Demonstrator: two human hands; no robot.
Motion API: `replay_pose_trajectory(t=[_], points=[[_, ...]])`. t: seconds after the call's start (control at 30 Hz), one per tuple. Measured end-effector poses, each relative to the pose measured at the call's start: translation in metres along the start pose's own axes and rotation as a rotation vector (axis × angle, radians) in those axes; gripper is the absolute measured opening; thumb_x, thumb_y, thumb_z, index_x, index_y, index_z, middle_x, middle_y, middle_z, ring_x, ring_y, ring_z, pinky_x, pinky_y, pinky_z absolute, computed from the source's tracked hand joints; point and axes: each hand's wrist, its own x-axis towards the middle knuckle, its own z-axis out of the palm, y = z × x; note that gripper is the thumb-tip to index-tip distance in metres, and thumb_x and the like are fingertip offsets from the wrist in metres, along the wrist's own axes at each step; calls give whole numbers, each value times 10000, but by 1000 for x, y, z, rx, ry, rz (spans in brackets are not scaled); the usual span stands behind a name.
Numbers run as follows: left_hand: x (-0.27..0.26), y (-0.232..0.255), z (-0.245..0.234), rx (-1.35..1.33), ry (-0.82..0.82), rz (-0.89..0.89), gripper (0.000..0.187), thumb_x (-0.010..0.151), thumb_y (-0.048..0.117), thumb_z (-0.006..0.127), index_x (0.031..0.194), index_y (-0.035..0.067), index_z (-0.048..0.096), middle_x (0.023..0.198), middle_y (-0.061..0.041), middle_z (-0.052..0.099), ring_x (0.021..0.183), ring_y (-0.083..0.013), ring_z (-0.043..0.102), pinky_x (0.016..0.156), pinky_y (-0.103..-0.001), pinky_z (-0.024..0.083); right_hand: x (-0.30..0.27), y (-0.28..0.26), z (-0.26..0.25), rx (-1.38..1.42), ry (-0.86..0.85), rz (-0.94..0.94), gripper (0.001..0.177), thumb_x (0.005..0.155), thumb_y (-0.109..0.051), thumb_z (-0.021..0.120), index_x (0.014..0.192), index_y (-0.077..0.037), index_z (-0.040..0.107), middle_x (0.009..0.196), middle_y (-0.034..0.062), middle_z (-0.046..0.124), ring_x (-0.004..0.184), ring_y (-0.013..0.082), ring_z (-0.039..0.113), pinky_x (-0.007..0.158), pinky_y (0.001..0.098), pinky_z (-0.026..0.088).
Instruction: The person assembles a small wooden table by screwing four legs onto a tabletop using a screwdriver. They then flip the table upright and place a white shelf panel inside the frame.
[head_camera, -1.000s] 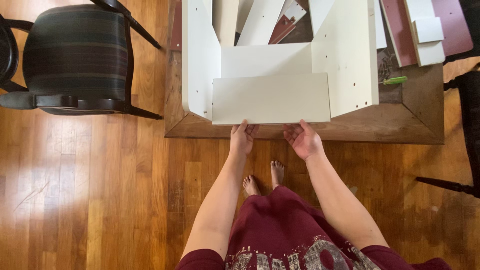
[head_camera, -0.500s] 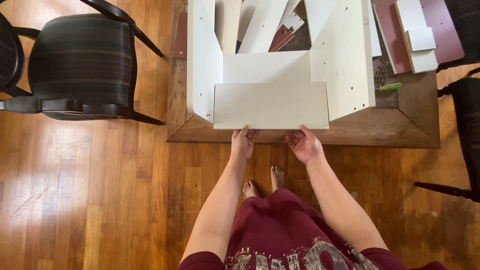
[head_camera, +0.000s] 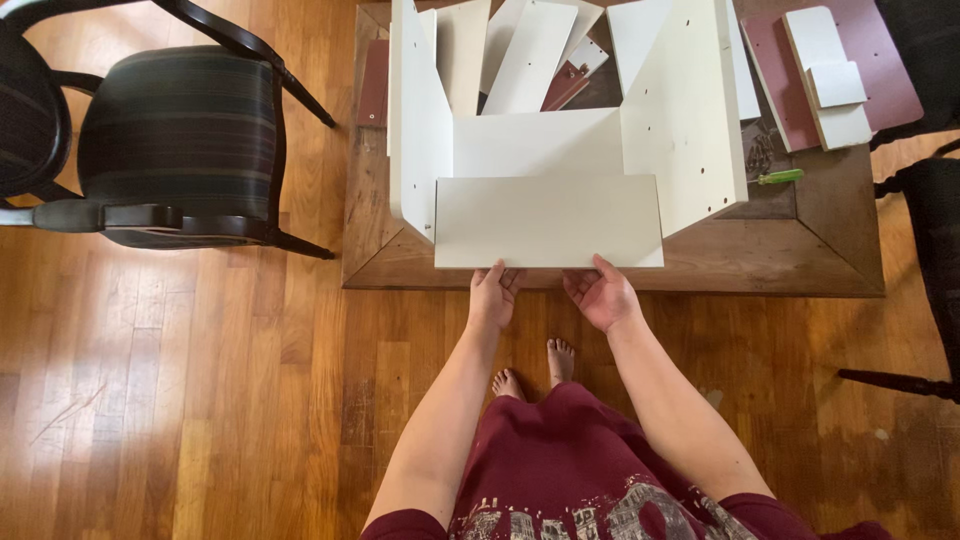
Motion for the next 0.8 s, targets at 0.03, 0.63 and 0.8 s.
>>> replay_pose_trajectory(t=[0.03,0.63,0.8], points=[[-2,0,-1,-1,2,-5,215,1038,94,519,1242,31,488,1161,-134,662,1043,-268,706,950,-438,590,-2,2,0,-3,-10,-2,314,1036,-245,535,1288,-57,538,1165,135,663,1063,280,648,921,423,552],[-32,-14,-38,9,6,-33,224,1035,89,515,1255,51,535,1169,-96,669,1055,-238,694,975,-433,603,-14,44,-36,76,-21,-14,212,1038,-205,549,1203,-77,589,1062,86,698,960,237,662,893,413,569],[-45,-17,-50,28,17,-49,246,1031,106,522,1269,42,528,1179,-99,661,1057,-243,691,978,-434,587,-24,58,-48,81,-10,-19,211,1038,-200,554,1193,-62,594,1056,90,694,974,235,664,912,406,570]])
